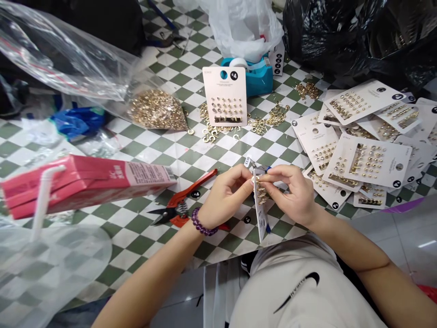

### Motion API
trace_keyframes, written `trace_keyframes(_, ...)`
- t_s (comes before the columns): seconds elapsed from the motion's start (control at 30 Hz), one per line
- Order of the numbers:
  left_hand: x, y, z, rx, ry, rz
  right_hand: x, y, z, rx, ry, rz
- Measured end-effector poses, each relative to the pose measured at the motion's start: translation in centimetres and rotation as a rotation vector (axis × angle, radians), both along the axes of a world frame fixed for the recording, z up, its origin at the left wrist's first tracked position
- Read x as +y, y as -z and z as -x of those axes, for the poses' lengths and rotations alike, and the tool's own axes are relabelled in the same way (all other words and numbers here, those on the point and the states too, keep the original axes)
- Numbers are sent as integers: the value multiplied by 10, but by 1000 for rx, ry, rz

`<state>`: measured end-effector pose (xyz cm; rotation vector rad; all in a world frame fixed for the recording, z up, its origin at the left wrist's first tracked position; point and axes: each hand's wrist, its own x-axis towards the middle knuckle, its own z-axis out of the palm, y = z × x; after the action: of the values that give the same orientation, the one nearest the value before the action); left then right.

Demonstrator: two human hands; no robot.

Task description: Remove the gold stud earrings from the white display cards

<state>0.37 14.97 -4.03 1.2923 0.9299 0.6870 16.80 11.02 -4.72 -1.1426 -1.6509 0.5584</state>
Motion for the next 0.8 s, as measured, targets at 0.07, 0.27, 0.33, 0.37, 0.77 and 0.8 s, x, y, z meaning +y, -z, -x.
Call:
trace_keyframes(0.07,0,0,0,-23,3,20,1,-2,-2,0,-22,8)
trace_keyframes(0.27,0,0,1,-67,0,62,2,-4,-7,7,-54,26)
trace_keyframes(0.33,0,0,1,-72,1,72,2,-3,-6,26,-49,25)
trace_keyframes(0.37,0,0,1,-76,3,78,2,-3,-6,33,-46,23)
trace_keyframes(0.77,0,-2,-1,-78,-18,86,-5,7,0,123,17,176)
trace_keyframes(0.8,0,-2,-2,-81,-18,90,-5,7,1,133,16,191)
